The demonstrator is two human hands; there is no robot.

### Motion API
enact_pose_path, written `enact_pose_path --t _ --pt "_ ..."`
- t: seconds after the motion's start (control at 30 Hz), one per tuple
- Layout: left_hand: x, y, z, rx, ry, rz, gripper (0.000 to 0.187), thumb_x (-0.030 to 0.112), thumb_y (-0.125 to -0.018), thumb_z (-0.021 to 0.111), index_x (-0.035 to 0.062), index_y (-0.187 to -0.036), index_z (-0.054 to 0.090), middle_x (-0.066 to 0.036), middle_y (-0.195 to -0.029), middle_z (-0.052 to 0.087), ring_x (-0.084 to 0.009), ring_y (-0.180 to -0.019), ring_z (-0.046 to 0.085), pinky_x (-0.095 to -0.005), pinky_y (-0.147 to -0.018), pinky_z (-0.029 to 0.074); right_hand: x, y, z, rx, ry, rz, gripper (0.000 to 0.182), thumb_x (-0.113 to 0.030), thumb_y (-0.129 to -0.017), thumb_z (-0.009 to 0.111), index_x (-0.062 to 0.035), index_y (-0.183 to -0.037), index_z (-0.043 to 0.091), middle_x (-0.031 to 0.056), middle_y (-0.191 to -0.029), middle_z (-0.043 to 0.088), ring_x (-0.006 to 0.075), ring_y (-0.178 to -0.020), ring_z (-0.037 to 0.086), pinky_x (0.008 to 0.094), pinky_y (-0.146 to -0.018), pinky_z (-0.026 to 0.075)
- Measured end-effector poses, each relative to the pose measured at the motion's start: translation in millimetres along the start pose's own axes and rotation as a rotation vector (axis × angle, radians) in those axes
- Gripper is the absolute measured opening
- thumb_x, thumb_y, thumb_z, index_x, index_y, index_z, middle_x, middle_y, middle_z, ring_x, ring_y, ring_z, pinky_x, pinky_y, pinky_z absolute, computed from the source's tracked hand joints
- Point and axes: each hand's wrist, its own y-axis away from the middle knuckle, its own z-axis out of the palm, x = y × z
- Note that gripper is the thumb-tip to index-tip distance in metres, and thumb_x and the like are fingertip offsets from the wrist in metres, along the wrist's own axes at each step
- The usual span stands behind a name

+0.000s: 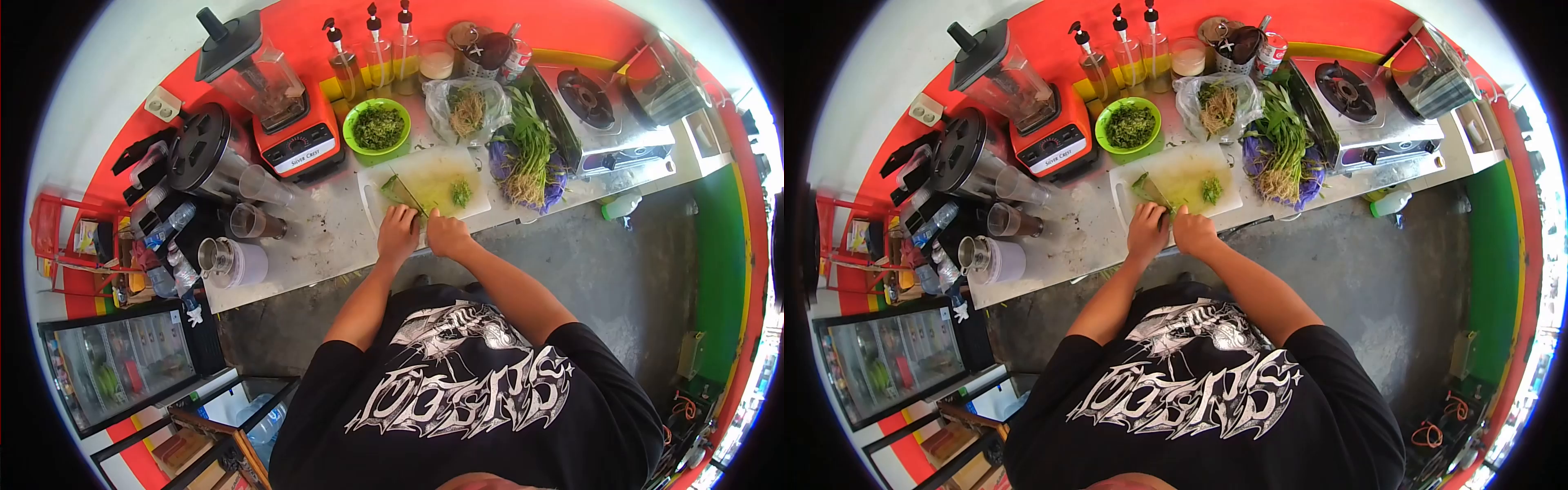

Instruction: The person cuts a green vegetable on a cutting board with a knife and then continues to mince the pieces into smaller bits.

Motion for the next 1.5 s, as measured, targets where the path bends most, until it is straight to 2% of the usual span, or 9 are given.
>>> enact_pose_path --t 0.47,0.53,0.7,0.8,1.0,1.3,1.5 --pt "0 -1 0 0.011 0.022 -0.008 0.016 0.007 -0.086 0.065 0.0022 -0.102 0.065 -0.012 -0.099 0.063 -0.0349 -0.096 0.058 -0.0447 -0.085 0.049 -1 6 10 -0.007 -0.031 0.032 0.031 -0.013 -0.091 0.059 0.0034 -0.113 0.045 0.0283 -0.102 0.072 0.0432 -0.1 0.072 0.0502 -0.086 0.058" --pt "-2 -1 1 0.04 0.022 0.01 0.013 0.007 -0.087 0.067 0.0028 -0.099 0.064 -0.012 -0.097 0.064 -0.0355 -0.095 0.059 -0.0453 -0.082 0.05 -3 14 15 0.0 -0.041 0.049 0.03 -0.013 -0.091 0.059 0.0033 -0.113 0.046 0.0287 -0.102 0.072 0.0433 -0.1 0.072 0.0503 -0.086 0.058" --pt "2 -1 -2 0.007 0.056 -0.017 0.013 0.009 -0.088 0.066 0.0041 -0.1 0.063 -0.012 -0.1 0.063 -0.0354 -0.097 0.057 -0.0459 -0.085 0.049 10 1 24 0.033 -0.218 0.01 0.029 -0.019 -0.097 0.051 0.0054 -0.113 0.046 0.0338 -0.101 0.069 0.0509 -0.1 0.068 0.0559 -0.091 0.053" --pt "5 -4 -5 -0.022 0.045 -0.023 0.013 0.011 -0.089 0.066 0.0045 -0.1 0.063 -0.012 -0.1 0.062 -0.0346 -0.097 0.057 -0.0456 -0.085 0.048 32 2 24 0.085 -0.274 0.065 0.033 -0.023 -0.099 0.049 0.0063 -0.113 0.047 0.0357 -0.101 0.068 0.0536 -0.099 0.066 0.0584 -0.091 0.051" --pt "6 -5 -2 -0.026 -0.007 -0.029 0.014 0.014 -0.09 0.069 0.0048 -0.098 0.065 -0.01 -0.1 0.061 -0.0333 -0.097 0.057 -0.044 -0.084 0.048 66 10 9 0.172 -0.285 0.121 0.034 -0.026 -0.1 0.05 0.0054 -0.113 0.049 0.0352 -0.102 0.068 0.0534 -0.099 0.066 0.0588 -0.09 0.051" --pt "11 -6 -9 -0.032 -0.016 0.071 0.015 0.01 -0.088 0.069 0.0063 -0.102 0.069 -0.007 -0.1 0.061 -0.0305 -0.095 0.057 -0.0429 -0.084 0.049 38 15 4 0.13 -0.275 -0.039 0.035 -0.03 -0.1 0.054 0.0036 -0.11 0.05 0.0337 -0.097 0.068 0.0511 -0.095 0.067 0.0584 -0.086 0.052" --pt "8 -4 -7 -0.053 -0.02 0.054 0.019 0.006 -0.086 0.066 0.0066 -0.105 0.069 -0.007 -0.102 0.062 -0.031 -0.096 0.058 -0.0432 -0.085 0.05 31 13 21 0.115 -0.172 -0.014 0.033 -0.029 -0.101 0.053 0.0025 -0.109 0.048 0.0302 -0.095 0.07 0.0481 -0.092 0.069 0.0564 -0.083 0.054"
